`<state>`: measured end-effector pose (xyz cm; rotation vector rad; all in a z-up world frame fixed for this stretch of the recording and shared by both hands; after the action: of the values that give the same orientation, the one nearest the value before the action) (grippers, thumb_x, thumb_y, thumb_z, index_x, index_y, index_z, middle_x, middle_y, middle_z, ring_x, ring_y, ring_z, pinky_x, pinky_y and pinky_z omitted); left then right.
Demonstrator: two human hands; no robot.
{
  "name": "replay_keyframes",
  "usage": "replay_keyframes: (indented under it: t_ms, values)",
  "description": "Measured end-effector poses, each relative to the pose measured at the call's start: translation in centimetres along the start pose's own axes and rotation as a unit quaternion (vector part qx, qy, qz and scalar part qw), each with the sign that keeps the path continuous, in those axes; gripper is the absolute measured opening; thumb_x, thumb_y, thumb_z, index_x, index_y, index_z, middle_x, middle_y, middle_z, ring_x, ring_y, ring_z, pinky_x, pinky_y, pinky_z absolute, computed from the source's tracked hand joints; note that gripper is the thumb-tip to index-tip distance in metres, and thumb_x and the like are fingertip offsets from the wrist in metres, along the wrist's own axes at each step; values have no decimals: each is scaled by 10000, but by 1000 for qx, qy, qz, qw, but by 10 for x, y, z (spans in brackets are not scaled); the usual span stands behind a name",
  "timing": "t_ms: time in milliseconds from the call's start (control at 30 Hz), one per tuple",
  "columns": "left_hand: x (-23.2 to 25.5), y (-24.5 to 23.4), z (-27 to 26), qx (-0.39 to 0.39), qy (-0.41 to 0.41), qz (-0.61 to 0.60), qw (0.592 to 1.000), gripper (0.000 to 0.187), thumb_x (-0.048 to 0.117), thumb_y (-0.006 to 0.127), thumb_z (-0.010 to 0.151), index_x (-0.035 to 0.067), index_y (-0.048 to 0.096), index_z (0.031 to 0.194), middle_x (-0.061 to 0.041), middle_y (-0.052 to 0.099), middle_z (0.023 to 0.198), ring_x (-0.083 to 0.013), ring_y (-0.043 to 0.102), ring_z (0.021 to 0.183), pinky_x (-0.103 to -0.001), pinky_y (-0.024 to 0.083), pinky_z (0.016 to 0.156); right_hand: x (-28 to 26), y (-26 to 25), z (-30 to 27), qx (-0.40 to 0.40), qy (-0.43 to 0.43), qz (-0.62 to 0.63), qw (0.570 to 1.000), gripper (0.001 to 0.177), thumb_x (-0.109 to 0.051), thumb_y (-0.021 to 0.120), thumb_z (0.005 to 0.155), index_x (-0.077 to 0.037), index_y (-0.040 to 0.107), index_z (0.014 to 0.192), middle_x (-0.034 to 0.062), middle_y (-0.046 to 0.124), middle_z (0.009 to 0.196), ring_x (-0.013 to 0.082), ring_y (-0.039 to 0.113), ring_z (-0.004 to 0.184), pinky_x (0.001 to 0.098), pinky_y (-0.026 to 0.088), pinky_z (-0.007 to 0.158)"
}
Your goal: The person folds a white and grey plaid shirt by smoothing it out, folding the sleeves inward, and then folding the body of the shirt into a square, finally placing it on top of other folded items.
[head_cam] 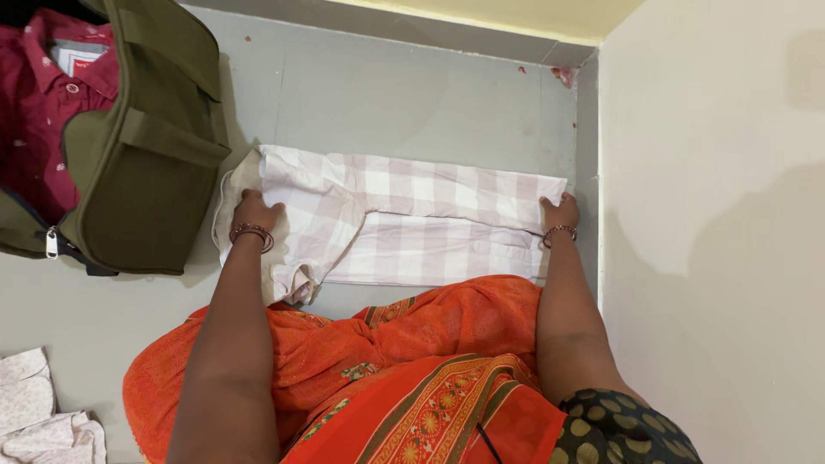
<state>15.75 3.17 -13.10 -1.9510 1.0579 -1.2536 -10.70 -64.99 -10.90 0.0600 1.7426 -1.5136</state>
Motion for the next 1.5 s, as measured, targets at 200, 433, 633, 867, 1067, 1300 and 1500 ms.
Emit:
replay_keyframes:
  t_ms: [200,433,633,867,1067,1300,1500]
  values:
    - [-6,0,5,-61,-22,49,997,555,350,848,788,20,682,1203,-204,736,1214,-355,701,1126,-442,542,993,19,12,4,-74,100,-13,992,487,-374,868,834,72,703,939,224,739,927,371,703,850,454,540,772]
    - [-35,24,28,-151,-6,166,974,505,400,846,780,18,754,1097,-210,735,1102,-373,708,1011,-468,560,884,11,10,12,-52,22,-6,998,419,-368,850,810,25,739,906,201,741,879,345,700,766,444,528,716]
    - [-49,-7,1,-312,-119,157,930,484,449,817,787,-3,819,960,-162,782,951,-313,710,891,-452,565,822,19,12,16,-81,52,-11,995,426,-364,840,858,38,737,955,212,746,916,347,708,808,446,537,770]
    - [18,-28,32,8,55,45,997,602,448,773,859,30,642,1271,-241,685,1234,-414,656,1139,-487,519,975,22,9,19,5,54,116,992,910,-197,908,803,-47,377,1527,209,652,1159,290,636,1034,382,505,910]
    - [58,-15,82,55,60,-124,989,785,349,798,885,163,421,1547,-232,564,1415,-386,552,1277,-446,452,1032,24,18,21,-61,39,229,971,797,-82,809,838,-151,458,1550,118,644,1121,211,612,979,356,534,898]
    - [38,4,116,31,72,-243,967,260,113,784,879,147,793,1137,-112,642,1351,-180,610,1172,-260,468,990,26,30,31,-91,-98,175,976,218,-80,809,906,-45,776,1119,97,777,1133,130,674,1051,295,495,984]
    - [-3,10,121,109,-71,-334,933,409,-145,620,795,64,805,1094,-100,775,1193,-168,721,1073,-222,515,1030,34,30,38,-96,-12,118,988,161,-110,821,858,-71,807,1013,52,782,963,131,687,870,293,540,843]
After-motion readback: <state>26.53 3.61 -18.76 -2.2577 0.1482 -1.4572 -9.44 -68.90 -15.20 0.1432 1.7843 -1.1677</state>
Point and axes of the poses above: each hand's wrist, its own z-axis towards the middle knuckle, its own y-axis out of the palm, x = y × z, the point moved 6 cm from there along z, towards the middle knuckle
